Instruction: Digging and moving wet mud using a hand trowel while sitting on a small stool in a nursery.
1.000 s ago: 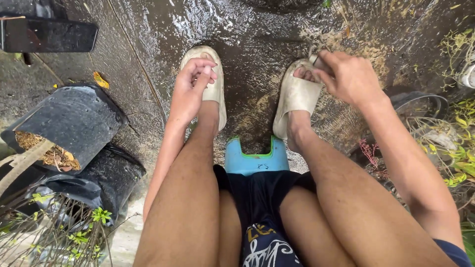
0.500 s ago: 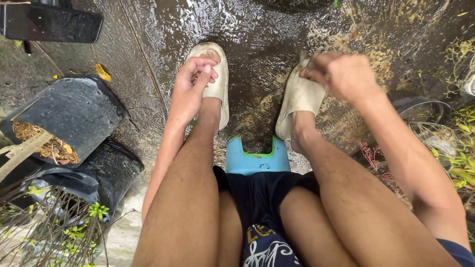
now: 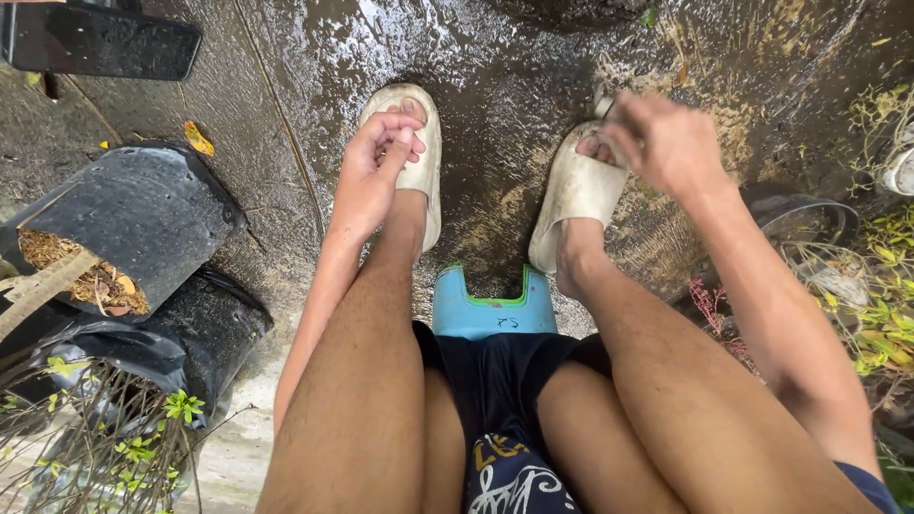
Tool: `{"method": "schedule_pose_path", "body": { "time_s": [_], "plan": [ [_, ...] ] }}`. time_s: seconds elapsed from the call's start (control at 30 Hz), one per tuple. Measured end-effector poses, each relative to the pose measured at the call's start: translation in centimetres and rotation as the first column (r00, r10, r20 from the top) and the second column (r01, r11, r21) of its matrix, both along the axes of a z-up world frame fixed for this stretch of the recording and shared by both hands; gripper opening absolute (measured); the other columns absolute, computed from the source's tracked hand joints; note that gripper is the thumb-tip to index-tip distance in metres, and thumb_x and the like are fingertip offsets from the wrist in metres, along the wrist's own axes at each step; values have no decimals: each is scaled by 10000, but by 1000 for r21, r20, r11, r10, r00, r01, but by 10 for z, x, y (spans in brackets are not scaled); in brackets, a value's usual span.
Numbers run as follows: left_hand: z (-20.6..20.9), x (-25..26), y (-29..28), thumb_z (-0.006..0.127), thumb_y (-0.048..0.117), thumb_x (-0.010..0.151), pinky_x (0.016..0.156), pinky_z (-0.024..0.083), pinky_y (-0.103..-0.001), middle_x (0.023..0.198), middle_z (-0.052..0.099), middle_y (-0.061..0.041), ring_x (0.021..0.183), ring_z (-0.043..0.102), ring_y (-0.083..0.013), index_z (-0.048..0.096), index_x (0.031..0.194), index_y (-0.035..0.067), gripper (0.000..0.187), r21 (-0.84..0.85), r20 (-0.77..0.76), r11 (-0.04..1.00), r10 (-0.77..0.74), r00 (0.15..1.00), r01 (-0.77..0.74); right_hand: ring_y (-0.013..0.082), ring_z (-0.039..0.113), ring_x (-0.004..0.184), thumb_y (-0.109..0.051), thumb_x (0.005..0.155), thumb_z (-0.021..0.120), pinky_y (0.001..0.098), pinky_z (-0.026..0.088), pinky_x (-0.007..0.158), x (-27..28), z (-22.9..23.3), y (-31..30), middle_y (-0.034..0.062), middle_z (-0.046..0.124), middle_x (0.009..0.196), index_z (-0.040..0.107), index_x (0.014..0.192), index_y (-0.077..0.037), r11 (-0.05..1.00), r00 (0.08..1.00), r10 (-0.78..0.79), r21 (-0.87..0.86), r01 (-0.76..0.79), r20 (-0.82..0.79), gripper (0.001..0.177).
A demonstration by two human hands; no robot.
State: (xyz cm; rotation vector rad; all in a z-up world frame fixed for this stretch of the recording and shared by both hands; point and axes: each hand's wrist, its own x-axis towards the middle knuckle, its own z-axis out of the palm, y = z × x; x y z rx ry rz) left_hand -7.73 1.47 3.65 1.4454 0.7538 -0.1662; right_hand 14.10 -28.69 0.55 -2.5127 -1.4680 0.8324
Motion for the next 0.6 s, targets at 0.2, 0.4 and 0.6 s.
{"method": "schedule_pose_path", "body": {
  "time_s": [0.2, 0.4, 0.6],
  "plan": [
    [-3, -1, -1, 524, 218, 1044, 880, 520, -285, 996, 663, -57, 888, 610, -135, 636, 1131, 98, 186, -32, -13, 999, 26, 1000, -27, 267, 766, 822, -209, 1040, 653, 355, 675, 663, 10, 9, 6, 122, 780, 979, 722, 1198, -3, 988, 991, 73, 143, -57, -109, 268],
    [0, 5, -1, 506, 213, 1047, 886, 522, -286, 1076, 644, -56, 911, 613, -135, 625, 1127, 94, 187, -28, -17, 1000, 3, 1000, -4, 245, 763, 725, -196, 1052, 641, 270, 662, 554, 23, 8, 5, 89, 791, 965, 731, 1243, -68, 998, 998, 55, -17, -56, -30, 247],
    [2, 2, -1, 505, 206, 1051, 868, 508, -279, 991, 662, -33, 886, 619, -134, 624, 1147, 111, 180, -32, -67, 999, -2, 998, 0, 248, 729, 685, -72, 1027, 657, 297, 660, 607, 24, 20, -7, 133, 760, 883, 725, 1160, 9, 999, 983, -47, 7, 49, -177, 170]
  ]
}}
